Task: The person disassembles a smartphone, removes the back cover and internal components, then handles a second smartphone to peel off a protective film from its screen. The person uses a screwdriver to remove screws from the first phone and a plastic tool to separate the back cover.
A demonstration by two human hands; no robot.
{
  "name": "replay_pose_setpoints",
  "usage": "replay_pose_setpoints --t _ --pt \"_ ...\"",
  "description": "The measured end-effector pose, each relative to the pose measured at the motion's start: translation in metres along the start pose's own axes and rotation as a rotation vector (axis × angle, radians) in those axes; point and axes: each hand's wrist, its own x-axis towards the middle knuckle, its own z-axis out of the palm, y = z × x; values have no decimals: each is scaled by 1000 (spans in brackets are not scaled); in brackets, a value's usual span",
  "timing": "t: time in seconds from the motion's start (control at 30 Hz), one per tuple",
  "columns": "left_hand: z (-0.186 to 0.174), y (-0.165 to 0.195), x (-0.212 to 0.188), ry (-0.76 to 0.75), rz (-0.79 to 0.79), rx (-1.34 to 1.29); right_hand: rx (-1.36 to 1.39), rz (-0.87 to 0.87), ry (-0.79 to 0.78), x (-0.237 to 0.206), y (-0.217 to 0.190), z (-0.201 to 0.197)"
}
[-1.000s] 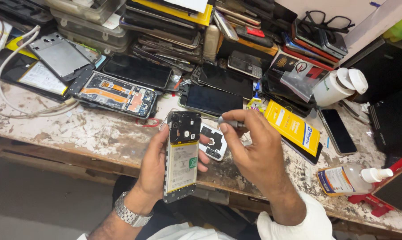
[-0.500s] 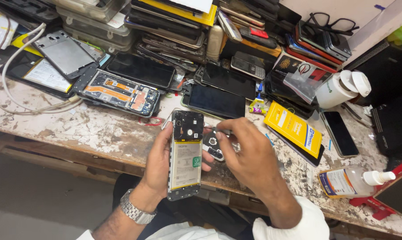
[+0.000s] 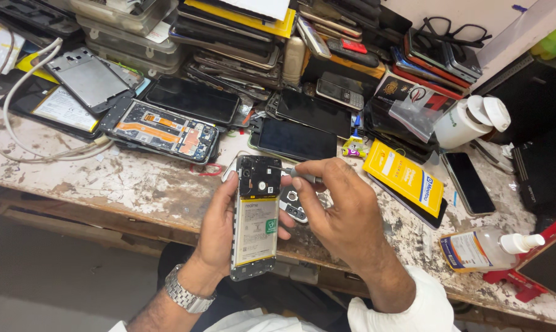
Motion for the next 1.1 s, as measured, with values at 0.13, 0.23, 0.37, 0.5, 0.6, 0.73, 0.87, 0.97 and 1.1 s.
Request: replay_pose_setpoints --t 0.13,0.23,0.37,0.5,0.6,0.73,0.87,0.97,1.1 --pt "0 -3 3 44 -12 38 -80 37 -31 3 0 -4" --pt "-1 -4 3 65 18 54 -130 -65 -24 6 0 -7" --pt "0 -2 2 18 36 19 -107 -182 -15 10 -2 -10" --pt "3 -2 3 27 56 -1 -194 493 -212 11 -6 -9" --pt "3 0 3 19 96 22 -68 -180 17 8 -10 -10" --pt "3 0 3 -4 78 10 -90 71 -17 8 -11 -9" --pt "-1 -1 2 21 84 2 -10 129 -35 10 -12 -9" --pt "-3 -3 3 13 74 -5 32 146 -41 11 -13 -10" --pt "-6 -4 1 16 54 -7 -117 -100 23 11 -13 -8"
